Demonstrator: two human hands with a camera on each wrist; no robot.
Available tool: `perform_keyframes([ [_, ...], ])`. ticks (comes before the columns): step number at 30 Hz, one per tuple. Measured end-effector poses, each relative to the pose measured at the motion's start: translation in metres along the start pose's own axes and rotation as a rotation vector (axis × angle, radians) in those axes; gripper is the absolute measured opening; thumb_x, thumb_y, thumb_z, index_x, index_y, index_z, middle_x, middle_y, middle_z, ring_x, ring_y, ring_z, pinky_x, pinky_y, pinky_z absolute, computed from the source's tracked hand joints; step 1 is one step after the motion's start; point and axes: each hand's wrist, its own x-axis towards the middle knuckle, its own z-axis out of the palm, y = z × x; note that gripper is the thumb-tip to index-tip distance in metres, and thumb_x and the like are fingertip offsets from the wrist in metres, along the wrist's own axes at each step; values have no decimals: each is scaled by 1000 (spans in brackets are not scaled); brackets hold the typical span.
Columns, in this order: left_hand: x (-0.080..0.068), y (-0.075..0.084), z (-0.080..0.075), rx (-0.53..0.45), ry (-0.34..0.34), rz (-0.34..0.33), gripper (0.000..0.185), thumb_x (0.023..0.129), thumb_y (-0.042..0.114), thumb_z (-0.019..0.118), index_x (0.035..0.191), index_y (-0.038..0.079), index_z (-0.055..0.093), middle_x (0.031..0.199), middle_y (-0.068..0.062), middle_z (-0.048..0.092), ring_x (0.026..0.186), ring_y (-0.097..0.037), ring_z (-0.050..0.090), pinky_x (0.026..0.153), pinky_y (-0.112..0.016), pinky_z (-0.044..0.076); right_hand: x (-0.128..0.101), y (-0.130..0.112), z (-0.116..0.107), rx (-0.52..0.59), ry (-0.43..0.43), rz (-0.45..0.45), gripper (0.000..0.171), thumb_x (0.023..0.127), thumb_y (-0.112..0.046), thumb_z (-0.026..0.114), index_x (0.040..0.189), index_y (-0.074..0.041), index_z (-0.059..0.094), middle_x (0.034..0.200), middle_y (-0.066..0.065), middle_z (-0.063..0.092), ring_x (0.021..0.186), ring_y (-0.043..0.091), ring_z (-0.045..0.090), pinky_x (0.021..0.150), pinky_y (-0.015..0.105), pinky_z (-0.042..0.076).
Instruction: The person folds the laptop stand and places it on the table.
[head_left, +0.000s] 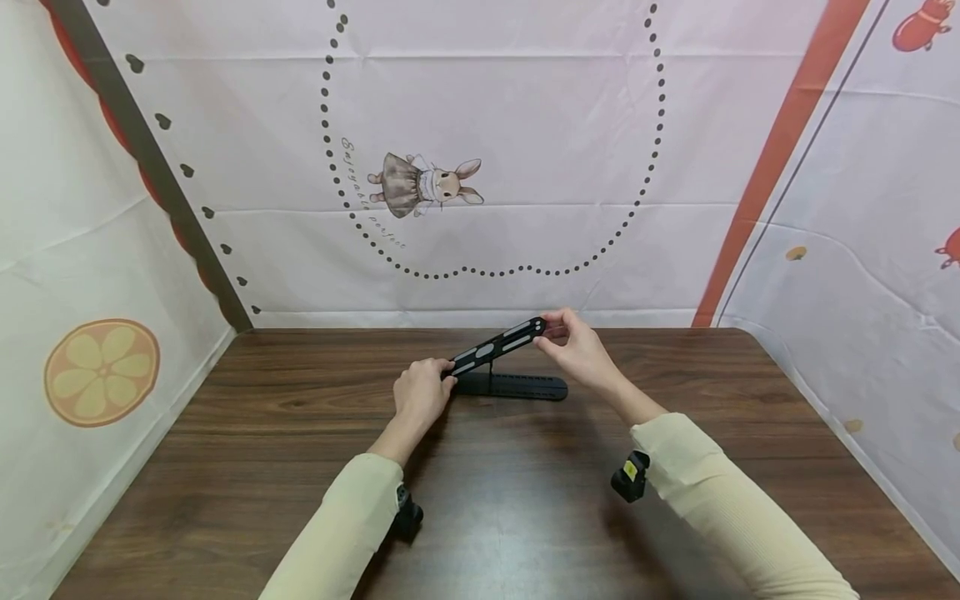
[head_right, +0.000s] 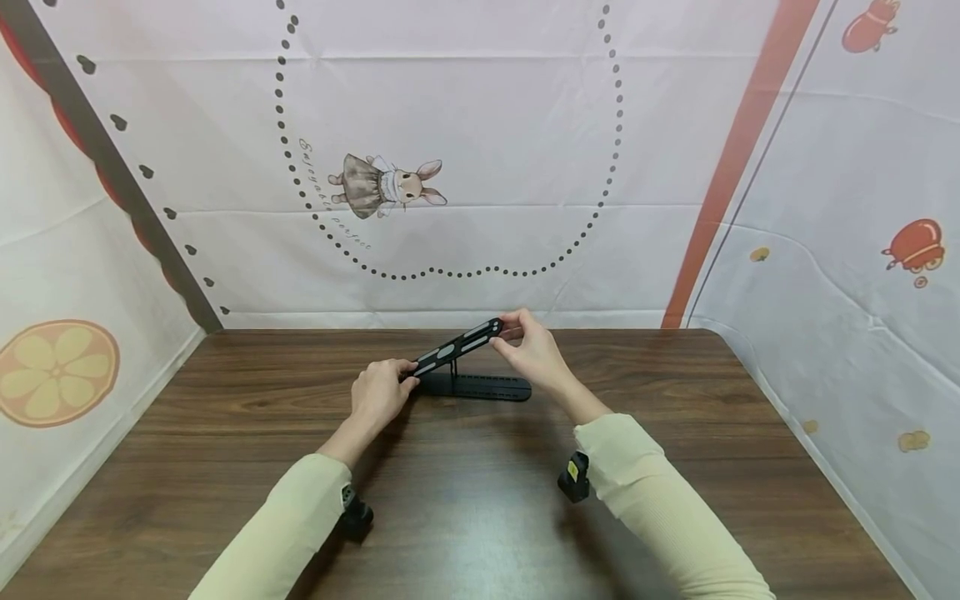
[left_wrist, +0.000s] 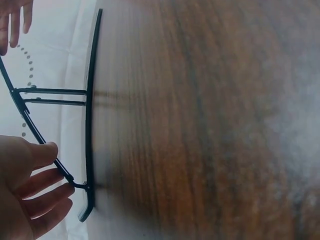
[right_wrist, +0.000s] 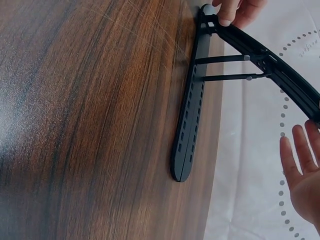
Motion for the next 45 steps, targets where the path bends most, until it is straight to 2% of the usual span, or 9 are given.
perform_keyframes([
  [4, 0, -1, 1, -16, 15, 8, 27, 82, 25, 69, 109, 19, 69, 102, -7, 69, 43, -15, 47, 36, -25, 30, -1, 1, 0, 0, -5, -21, 37, 87, -13, 63, 119, -3, 48, 113, 15, 57, 103, 27, 59, 83, 38, 50],
  [9, -1, -1, 2, -23, 38, 12, 26, 81, 24, 70, 107, 19, 70, 101, -6, 70, 51, -19, 56, 38, -26, 33, -5, 8, -2, -70, -8, -71, 42, 88, -13, 62, 127, -5, 46, 113, 15, 59, 101, 28, 60, 80, 41, 51],
  [13, 0, -2, 4, -11, 48, 11, 26, 80, 24, 71, 106, 19, 71, 100, -5, 70, 57, -21, 60, 39, -26, 35, -10, 19, -3, -140, -51, -57, 46, 89, -16, 61, 131, -6, 45, 120, 14, 58, 102, 28, 60, 78, 41, 52],
  [18, 0, -2, 3, -16, 36, 2, 26, 81, 25, 71, 106, 20, 70, 102, -4, 70, 61, -23, 62, 40, -27, 36, -16, 33, -2, -178, -95, -50, 44, 88, -17, 62, 129, -6, 50, 127, 13, 54, 104, 30, 60, 79, 44, 51],
  [25, 0, -3, 2, -20, 36, 2, 25, 81, 26, 71, 106, 21, 70, 102, -4, 69, 67, -26, 65, 41, -29, 39, -24, 55, 5, -344, -148, -112, 44, 83, -18, 67, 124, -3, 55, 112, 15, 59, 98, 31, 60, 83, 45, 48],
  [29, 0, -3, 3, -18, 35, -5, 25, 81, 26, 70, 106, 22, 70, 102, -4, 69, 67, -26, 65, 42, -29, 40, -29, 64, 9, -440, -179, -94, 46, 81, -21, 69, 122, -3, 57, 106, 13, 60, 94, 27, 59, 80, 43, 48],
  [35, 0, -1, 3, 1, 14, -48, 25, 82, 28, 70, 107, 24, 70, 104, -2, 69, 71, -28, 66, 43, -31, 41, -33, 71, 13, -558, -192, -86, 45, 80, -23, 69, 120, -4, 59, 106, 13, 58, 92, 26, 56, 78, 43, 47],
  [38, 0, 2, 1, 15, -4, -62, 24, 83, 27, 68, 107, 24, 70, 105, -2, 69, 69, -27, 65, 42, -30, 40, -33, 71, 13, -589, -186, -75, 42, 81, -22, 69, 118, -4, 61, 105, 14, 58, 93, 29, 55, 78, 44, 46],
  [45, -1, 7, -2, 55, -12, -41, 23, 85, 23, 66, 108, 21, 69, 103, -4, 69, 60, -22, 62, 39, -27, 36, -33, 68, 14, -607, -175, -49, 36, 80, -20, 69, 112, -5, 64, 101, 12, 57, 92, 30, 53, 77, 44, 45],
])
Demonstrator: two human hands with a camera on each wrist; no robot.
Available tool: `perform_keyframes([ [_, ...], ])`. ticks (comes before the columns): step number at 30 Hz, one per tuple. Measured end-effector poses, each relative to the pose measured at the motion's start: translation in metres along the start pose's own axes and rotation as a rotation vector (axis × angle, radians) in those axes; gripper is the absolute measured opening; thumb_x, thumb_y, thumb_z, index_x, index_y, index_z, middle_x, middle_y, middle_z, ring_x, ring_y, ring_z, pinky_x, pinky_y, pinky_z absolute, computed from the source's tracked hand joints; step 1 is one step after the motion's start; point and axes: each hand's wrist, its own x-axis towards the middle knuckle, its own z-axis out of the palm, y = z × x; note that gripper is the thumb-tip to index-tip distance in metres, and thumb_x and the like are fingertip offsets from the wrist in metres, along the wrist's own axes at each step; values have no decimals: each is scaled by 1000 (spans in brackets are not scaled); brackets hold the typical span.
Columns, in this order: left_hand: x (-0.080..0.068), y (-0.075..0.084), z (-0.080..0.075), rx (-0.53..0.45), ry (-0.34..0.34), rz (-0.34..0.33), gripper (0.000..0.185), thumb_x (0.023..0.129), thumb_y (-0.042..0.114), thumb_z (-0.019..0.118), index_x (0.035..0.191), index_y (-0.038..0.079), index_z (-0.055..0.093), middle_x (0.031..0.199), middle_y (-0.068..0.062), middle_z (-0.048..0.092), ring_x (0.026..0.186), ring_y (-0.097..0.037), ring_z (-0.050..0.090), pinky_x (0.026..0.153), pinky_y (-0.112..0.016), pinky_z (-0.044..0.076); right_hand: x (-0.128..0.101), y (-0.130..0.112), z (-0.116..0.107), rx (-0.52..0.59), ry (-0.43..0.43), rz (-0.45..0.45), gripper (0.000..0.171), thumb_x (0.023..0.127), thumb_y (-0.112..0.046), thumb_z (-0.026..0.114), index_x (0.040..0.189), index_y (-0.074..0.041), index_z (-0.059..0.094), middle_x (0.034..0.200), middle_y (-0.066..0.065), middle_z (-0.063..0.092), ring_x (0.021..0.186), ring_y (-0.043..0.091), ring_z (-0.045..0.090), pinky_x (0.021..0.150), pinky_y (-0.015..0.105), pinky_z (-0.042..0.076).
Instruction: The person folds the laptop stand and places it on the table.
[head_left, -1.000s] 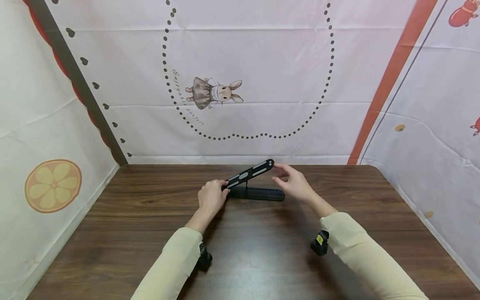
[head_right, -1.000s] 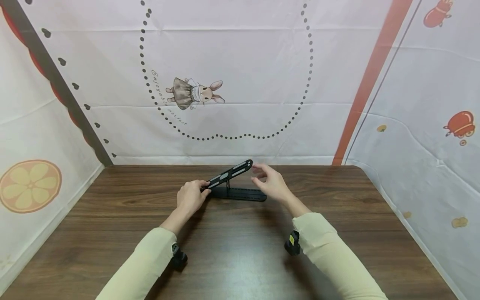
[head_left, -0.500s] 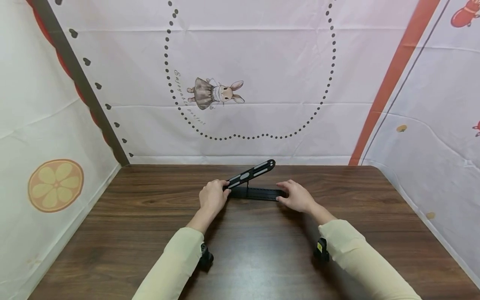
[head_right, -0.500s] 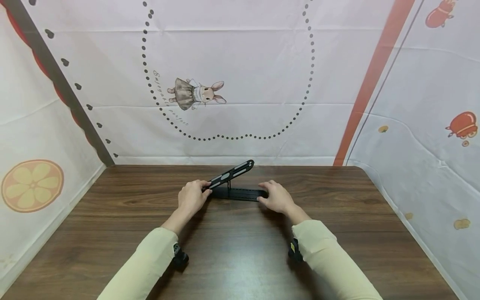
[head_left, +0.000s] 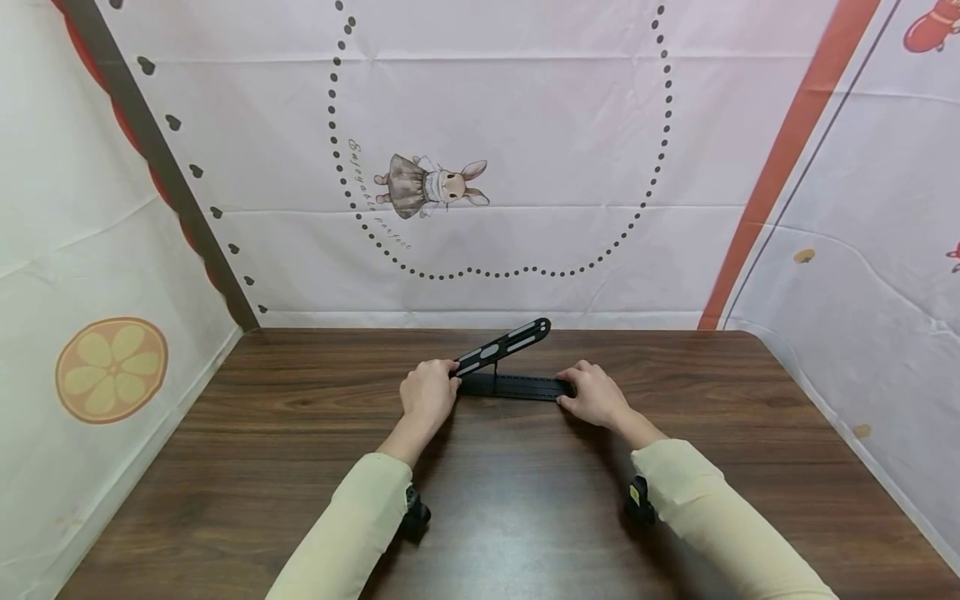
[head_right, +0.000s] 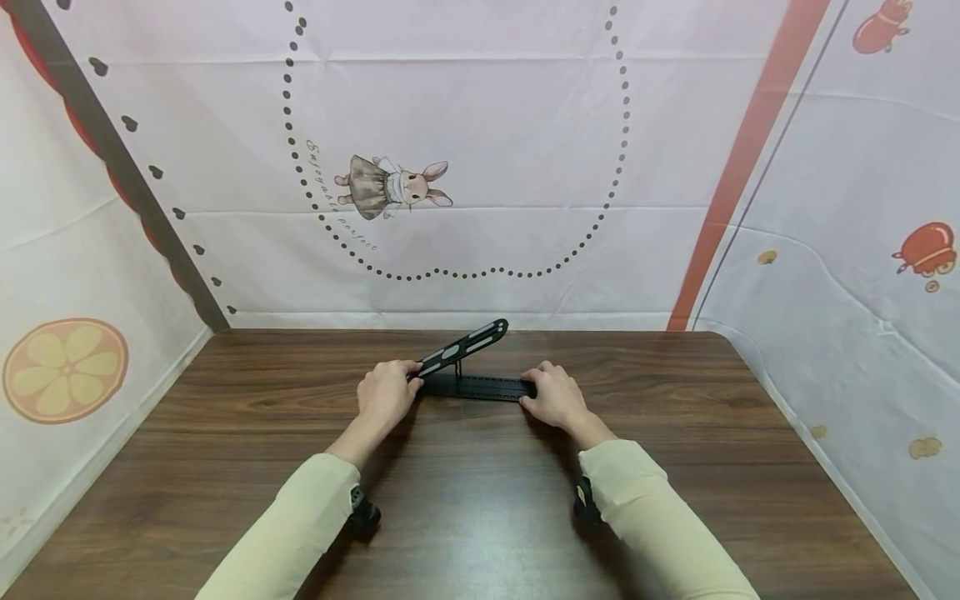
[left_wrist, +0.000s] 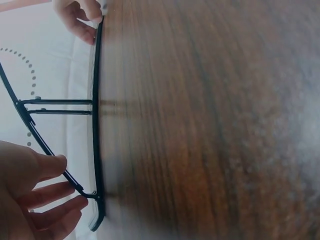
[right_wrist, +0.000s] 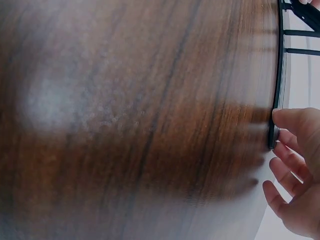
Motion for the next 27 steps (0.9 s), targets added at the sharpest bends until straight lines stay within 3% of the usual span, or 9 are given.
perform_keyframes([
  [10, -1, -1, 0, -23, 36, -2, 23, 83, 22, 68, 106, 21, 70, 101, -4, 70, 61, -25, 63, 39, -27, 36, -3, -3, -2, 14, -19, 17, 34, 78, -22, 71, 108, -6, 65, 98, 11, 56, 89, 28, 53, 73, 43, 45],
  [16, -1, -2, 4, -45, 44, -11, 26, 83, 24, 69, 109, 25, 69, 104, -5, 69, 44, -17, 47, 36, -25, 30, -9, -4, -3, 15, -41, 41, 33, 77, -25, 72, 103, -8, 65, 90, 5, 55, 81, 21, 52, 69, 39, 45],
  [21, -3, -1, 6, -81, 66, -3, 27, 83, 22, 69, 110, 23, 69, 103, -7, 68, 41, -15, 42, 34, -25, 29, -15, -9, -2, 8, -35, 47, 32, 75, -26, 73, 100, -7, 65, 86, 4, 54, 77, 19, 51, 67, 37, 45],
  [27, -4, 1, 10, -139, 110, -2, 25, 83, 24, 68, 107, 20, 70, 97, -6, 68, 57, -20, 56, 43, -28, 40, -21, -15, -1, 14, -38, 79, 33, 74, -27, 73, 97, -5, 64, 84, 5, 53, 73, 18, 49, 64, 34, 43],
])
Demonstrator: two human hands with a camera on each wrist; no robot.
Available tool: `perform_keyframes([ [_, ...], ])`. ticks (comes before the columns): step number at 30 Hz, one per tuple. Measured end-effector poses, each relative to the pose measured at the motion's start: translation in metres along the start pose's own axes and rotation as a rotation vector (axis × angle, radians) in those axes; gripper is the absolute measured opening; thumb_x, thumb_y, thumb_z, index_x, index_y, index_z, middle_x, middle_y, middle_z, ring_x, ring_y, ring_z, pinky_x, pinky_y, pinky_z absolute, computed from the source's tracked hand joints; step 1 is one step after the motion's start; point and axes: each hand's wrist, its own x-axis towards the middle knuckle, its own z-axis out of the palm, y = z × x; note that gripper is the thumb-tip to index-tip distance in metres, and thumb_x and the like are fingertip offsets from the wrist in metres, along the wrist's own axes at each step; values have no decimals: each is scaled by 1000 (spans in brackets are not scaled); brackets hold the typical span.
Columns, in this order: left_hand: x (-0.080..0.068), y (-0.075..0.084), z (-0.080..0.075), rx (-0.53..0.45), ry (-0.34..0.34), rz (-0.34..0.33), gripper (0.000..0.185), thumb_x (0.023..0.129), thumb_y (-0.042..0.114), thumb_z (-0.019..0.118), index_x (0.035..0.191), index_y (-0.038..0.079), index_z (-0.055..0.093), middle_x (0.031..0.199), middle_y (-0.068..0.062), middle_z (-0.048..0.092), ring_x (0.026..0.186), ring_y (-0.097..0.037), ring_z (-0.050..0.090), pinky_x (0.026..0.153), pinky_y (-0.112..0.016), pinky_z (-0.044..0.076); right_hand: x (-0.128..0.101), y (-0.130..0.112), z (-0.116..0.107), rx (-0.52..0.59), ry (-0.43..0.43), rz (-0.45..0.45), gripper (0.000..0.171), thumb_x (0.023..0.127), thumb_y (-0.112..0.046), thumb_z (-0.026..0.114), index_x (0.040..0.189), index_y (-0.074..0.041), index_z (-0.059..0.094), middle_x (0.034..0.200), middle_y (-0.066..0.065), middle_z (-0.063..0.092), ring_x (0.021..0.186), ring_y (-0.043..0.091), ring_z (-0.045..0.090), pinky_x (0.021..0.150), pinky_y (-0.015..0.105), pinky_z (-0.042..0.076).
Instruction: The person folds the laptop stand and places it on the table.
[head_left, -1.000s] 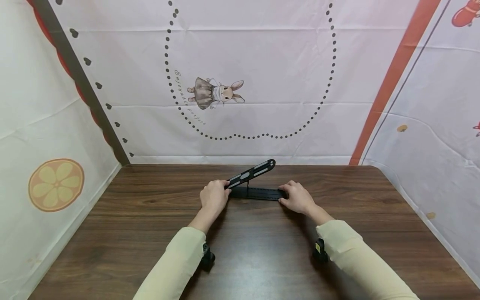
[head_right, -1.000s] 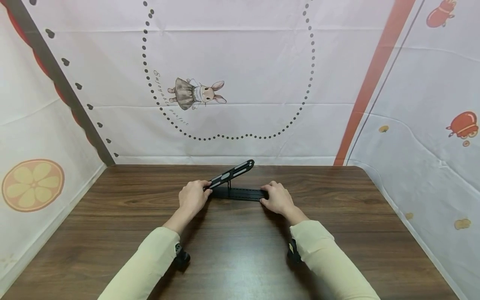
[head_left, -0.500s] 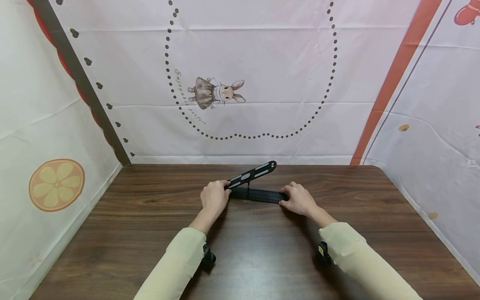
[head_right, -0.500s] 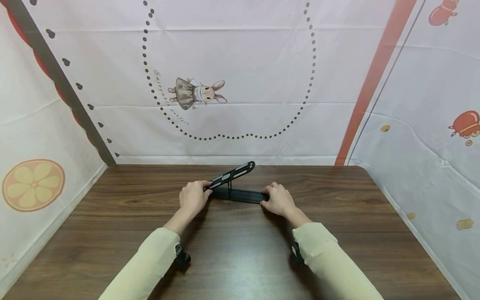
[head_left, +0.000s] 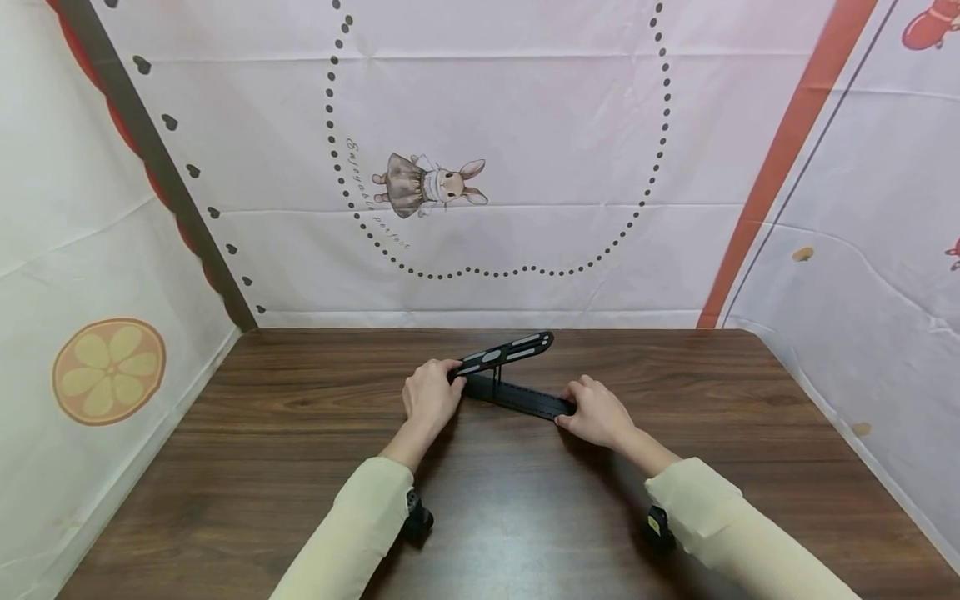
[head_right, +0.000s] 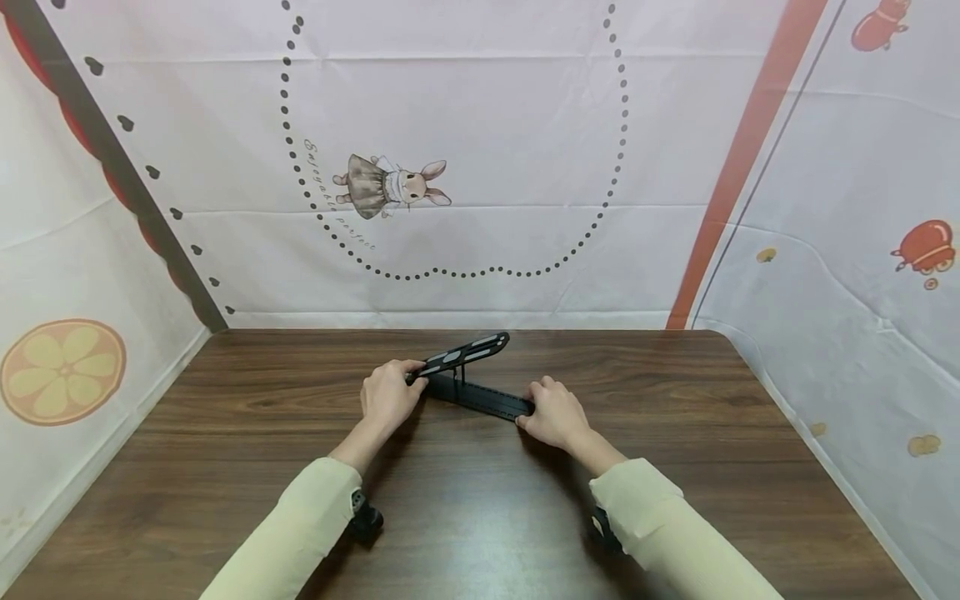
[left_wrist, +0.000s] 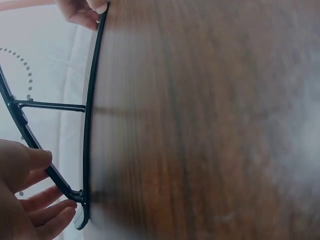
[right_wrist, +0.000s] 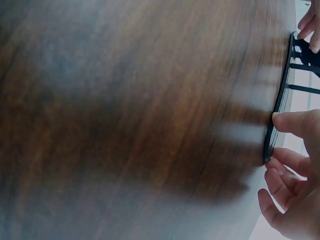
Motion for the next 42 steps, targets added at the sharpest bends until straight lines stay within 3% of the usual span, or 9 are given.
perform_keyframes([
  [4, 1, 1, 4, -51, 24, -4, 25, 83, 26, 68, 106, 18, 70, 97, -7, 68, 77, -26, 63, 56, -35, 48, -3, -1, 1, -16, 23, -5, 32, 73, -27, 74, 95, -5, 64, 82, 4, 52, 72, 18, 48, 63, 34, 43],
  [15, 7, 0, 7, -114, -15, -20, 28, 84, 28, 65, 109, 18, 69, 109, -7, 66, 93, -28, 62, 67, -38, 49, -15, 1, 1, -79, 86, -169, 32, 74, -29, 75, 92, -5, 63, 78, 2, 49, 68, 15, 46, 60, 30, 41],
  [22, 11, -1, 6, -170, -55, -26, 28, 85, 28, 63, 112, 18, 68, 113, -8, 64, 89, -26, 61, 59, -32, 44, -21, 2, -2, -20, 64, -304, 27, 73, -21, 76, 91, -7, 63, 80, 0, 52, 70, 11, 45, 60, 26, 40],
  [31, 13, -4, 4, -206, -108, 6, 28, 87, 25, 62, 113, 18, 67, 114, -7, 63, 95, -26, 60, 70, -37, 46, -28, -2, -1, 6, 56, -391, 24, 71, -21, 76, 81, -9, 58, 79, -1, 51, 70, 10, 42, 58, 23, 38],
  [42, 19, -7, 5, -245, -165, 5, 28, 85, 24, 62, 113, 20, 67, 118, -6, 61, 108, -27, 56, 86, -43, 44, -38, -10, 5, 0, 32, -421, 25, 73, -22, 76, 84, -9, 59, 85, 0, 55, 73, 10, 46, 61, 23, 41],
])
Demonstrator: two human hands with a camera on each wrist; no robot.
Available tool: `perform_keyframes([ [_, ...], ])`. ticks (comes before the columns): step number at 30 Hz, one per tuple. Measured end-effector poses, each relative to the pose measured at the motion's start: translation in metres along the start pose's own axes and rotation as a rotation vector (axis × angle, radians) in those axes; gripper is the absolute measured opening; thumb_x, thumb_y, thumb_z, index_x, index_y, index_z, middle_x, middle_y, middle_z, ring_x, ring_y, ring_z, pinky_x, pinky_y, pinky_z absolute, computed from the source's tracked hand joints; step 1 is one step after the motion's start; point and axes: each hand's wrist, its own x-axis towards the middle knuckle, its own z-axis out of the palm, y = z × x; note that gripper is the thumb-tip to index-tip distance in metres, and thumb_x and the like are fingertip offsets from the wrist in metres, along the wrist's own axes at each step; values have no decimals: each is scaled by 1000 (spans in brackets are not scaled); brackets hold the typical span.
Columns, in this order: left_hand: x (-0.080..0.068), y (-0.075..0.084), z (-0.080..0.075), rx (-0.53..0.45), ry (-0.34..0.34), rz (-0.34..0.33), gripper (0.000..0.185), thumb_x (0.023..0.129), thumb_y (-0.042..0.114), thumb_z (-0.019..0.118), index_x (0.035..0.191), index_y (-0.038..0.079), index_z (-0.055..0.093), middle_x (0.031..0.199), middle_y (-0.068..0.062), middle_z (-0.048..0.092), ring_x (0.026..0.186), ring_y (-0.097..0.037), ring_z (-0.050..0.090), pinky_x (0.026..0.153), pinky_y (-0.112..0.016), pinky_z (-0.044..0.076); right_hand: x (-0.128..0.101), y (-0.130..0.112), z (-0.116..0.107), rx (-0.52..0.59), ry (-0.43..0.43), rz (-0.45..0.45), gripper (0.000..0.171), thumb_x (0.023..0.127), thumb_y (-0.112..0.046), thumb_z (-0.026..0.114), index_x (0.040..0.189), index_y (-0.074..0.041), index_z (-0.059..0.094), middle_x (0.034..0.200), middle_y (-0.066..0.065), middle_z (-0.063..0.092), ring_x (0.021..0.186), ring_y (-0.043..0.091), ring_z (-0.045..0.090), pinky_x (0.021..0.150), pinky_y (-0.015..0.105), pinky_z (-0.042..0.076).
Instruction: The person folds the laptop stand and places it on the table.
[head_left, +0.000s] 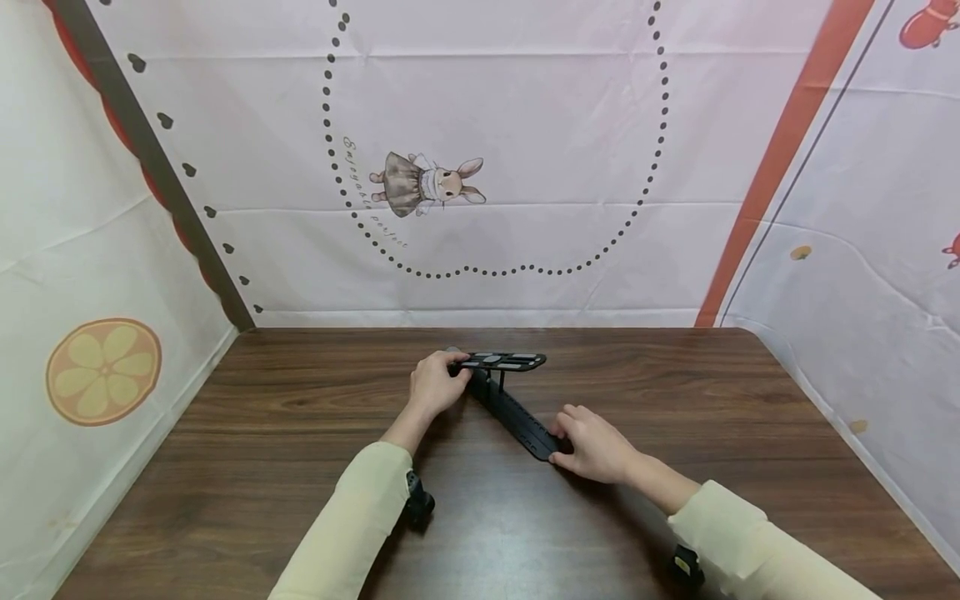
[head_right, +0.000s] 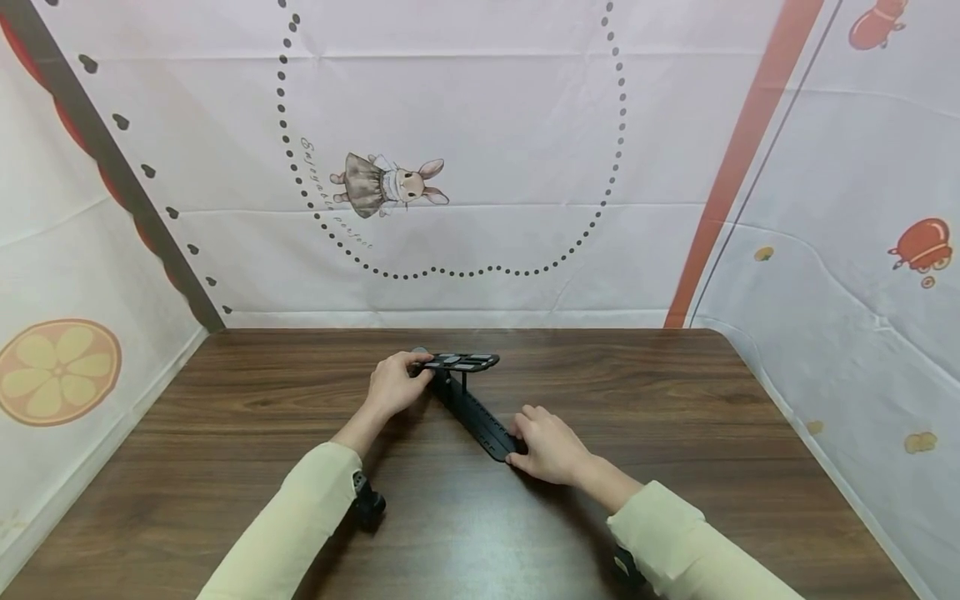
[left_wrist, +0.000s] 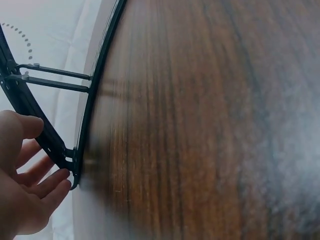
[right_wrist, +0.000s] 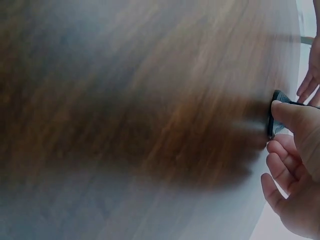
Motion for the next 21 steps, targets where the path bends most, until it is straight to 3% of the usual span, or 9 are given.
perform_keyframes([
  [14, 2, -3, 5, -92, -50, 10, 28, 88, 22, 60, 115, 20, 66, 122, -5, 59, 118, -26, 51, 95, -45, 41, -1, -15, 8, -49, 42, -140, 23, 72, -21, 77, 84, -12, 60, 79, -4, 54, 73, 9, 50, 63, 24, 46],
  [21, 3, -7, 4, -139, -55, 35, 30, 88, 20, 60, 117, 15, 65, 122, -7, 59, 119, -27, 50, 97, -44, 40, 1, -16, 6, -93, 34, -175, 33, 73, -27, 76, 101, -14, 63, 98, -2, 58, 85, 14, 52, 68, 32, 46],
])
